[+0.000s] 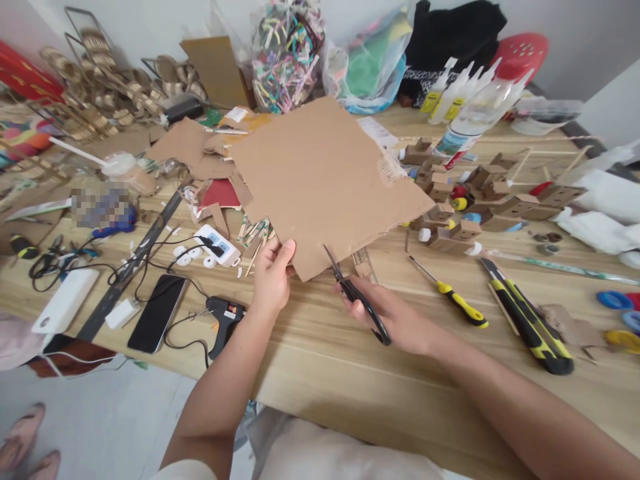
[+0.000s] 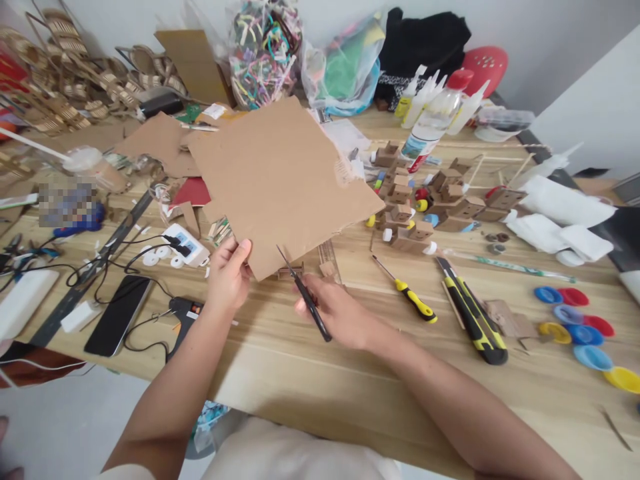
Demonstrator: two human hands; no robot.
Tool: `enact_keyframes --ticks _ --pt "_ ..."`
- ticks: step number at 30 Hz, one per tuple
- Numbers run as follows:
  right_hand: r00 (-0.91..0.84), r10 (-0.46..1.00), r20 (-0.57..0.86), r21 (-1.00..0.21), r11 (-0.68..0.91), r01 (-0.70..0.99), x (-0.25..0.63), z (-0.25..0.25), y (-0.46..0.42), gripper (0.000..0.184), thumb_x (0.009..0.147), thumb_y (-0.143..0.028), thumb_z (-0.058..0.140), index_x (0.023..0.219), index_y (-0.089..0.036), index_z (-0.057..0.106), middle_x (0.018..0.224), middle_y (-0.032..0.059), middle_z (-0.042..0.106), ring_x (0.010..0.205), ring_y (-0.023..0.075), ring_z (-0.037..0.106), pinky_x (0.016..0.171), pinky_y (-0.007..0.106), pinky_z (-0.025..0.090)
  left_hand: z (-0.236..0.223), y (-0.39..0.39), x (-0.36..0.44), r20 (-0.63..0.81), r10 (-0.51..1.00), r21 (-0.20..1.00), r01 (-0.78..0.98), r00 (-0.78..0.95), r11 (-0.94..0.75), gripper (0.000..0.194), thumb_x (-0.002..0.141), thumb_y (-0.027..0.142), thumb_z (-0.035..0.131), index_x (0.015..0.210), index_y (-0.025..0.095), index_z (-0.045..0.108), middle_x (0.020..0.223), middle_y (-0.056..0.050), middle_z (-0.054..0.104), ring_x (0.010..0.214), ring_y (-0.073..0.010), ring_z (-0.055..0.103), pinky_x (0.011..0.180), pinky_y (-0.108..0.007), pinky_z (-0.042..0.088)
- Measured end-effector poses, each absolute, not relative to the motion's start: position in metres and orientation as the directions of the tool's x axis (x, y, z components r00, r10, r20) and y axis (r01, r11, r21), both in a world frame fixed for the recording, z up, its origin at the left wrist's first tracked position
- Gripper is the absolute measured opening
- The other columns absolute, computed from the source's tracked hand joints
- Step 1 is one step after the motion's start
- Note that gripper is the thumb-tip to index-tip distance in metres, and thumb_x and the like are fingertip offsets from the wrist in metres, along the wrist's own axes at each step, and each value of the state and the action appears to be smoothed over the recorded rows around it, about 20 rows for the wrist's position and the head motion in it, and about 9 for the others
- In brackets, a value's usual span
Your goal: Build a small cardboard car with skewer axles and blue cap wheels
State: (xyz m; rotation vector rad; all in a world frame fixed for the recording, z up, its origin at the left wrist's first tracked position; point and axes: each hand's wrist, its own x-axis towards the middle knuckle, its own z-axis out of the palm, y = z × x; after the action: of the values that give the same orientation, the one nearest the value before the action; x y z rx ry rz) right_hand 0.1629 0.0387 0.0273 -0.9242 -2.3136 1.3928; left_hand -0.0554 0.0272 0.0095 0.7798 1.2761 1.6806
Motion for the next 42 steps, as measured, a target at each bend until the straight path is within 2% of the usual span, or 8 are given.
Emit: enact_keyframes --ticks 8,14,18,22,27,31,37,42 --pt "-0.749 0.643 -0.159 -0.873 0.262 0.411 0.1635 0.0315 0.0385 0.045 0.099 -0.065 0.043 0.100 -0.022 0.057 0.087 0.0066 0.065 0.080 0.0231 0.062 0.074 0.037 0.054 0.0140 0.0267 -0.0574 -0.009 0.908 0.951 -0.283 -0.418 -0.121 0.059 0.059 0.069 0.093 0.074 0.020 0.065 0.065 0.004 0.062 0.056 -0.0099 0.057 0.048 -0.019 0.045" --pt "-0.753 0.630 -0.189 -0.865 0.255 0.432 0.1622 0.0357 0.0398 0.071 0.093 -0.086 0.031 0.100 -0.020 0.057 0.091 0.0103 0.066 0.082 0.0256 0.063 0.076 0.039 0.054 0.0117 0.0263 -0.0560 0.021 0.916 0.950 -0.277 -0.400 -0.142 0.053 0.066 0.065 0.092 0.075 0.020 0.064 0.066 0.004 0.062 0.057 -0.0107 0.058 0.048 -0.019 0.044" --pt "-0.749 0.636 -0.187 -0.870 0.247 0.427 0.1606 0.0369 0.0390 0.088 0.085 -0.099 0.021 0.100 -0.020 0.057 0.091 0.0107 0.067 0.082 0.0252 0.064 0.075 0.039 0.054 0.0126 0.0264 -0.0566 0.012 0.923 0.947 -0.291 -0.385 -0.134 0.054 0.063 0.064 0.093 0.077 0.020 0.067 0.065 0.004 0.060 0.056 -0.0101 0.056 0.045 -0.018 0.040" --pt "-0.748 0.640 -0.176 -0.881 0.236 0.410 0.1602 0.0365 0.0377 0.091 0.083 -0.101 0.020 0.103 -0.020 0.057 0.090 0.0095 0.067 0.081 0.0239 0.064 0.074 0.037 0.054 0.0148 0.0263 -0.0571 0.009 0.925 0.946 -0.297 -0.380 -0.131 0.055 0.061 0.065 0.094 0.075 0.020 0.066 0.061 0.006 0.056 0.053 -0.0086 0.052 0.042 -0.016 0.036" --pt "-0.747 0.639 -0.183 -0.889 0.217 0.402 0.1604 0.0355 0.0371 0.092 0.082 -0.102 0.022 0.105 -0.019 0.057 0.090 0.0099 0.067 0.081 0.0241 0.064 0.075 0.038 0.054 0.0156 0.0259 -0.0571 0.009 0.920 0.952 -0.276 -0.393 -0.128 0.056 0.060 0.067 0.094 0.076 0.020 0.067 0.062 0.004 0.060 0.054 -0.0098 0.055 0.043 -0.017 0.038" --pt "-0.742 0.652 -0.156 -0.899 0.217 0.380 0.1607 0.0341 0.0366 0.083 0.088 -0.096 0.029 0.105 -0.020 0.057 0.091 0.0092 0.067 0.081 0.0233 0.064 0.075 0.037 0.055 0.0151 0.0257 -0.0567 0.011 0.920 0.957 -0.264 -0.392 -0.124 0.057 0.059 0.069 0.093 0.075 0.021 0.068 0.064 0.004 0.062 0.052 -0.0096 0.055 0.044 -0.018 0.043" --pt "-0.739 0.662 -0.123 -0.920 0.203 0.334 0.1569 0.0295 0.0374 0.038 0.098 -0.062 0.048 0.088 -0.024 0.051 0.082 0.0056 0.065 0.075 0.0208 0.061 0.074 0.035 0.055 0.0127 0.0255 -0.0583 0.019 0.924 0.967 -0.227 -0.383 -0.114 0.049 0.068 0.063 0.090 0.082 0.021 0.070 0.069 0.002 0.064 0.059 -0.0133 0.061 0.052 -0.022 0.049" --pt "-0.740 0.664 -0.109 -0.915 0.223 0.335 0.1564 0.0278 0.0371 0.038 0.100 -0.059 0.047 0.083 -0.025 0.050 0.075 0.0030 0.059 0.069 0.0184 0.055 0.070 0.033 0.051 0.0131 0.0251 -0.0609 0.020 0.931 0.970 -0.219 -0.364 -0.106 0.046 0.069 0.061 0.089 0.084 0.021 0.070 0.070 0.002 0.065 0.060 -0.0137 0.060 0.050 -0.022 0.044"
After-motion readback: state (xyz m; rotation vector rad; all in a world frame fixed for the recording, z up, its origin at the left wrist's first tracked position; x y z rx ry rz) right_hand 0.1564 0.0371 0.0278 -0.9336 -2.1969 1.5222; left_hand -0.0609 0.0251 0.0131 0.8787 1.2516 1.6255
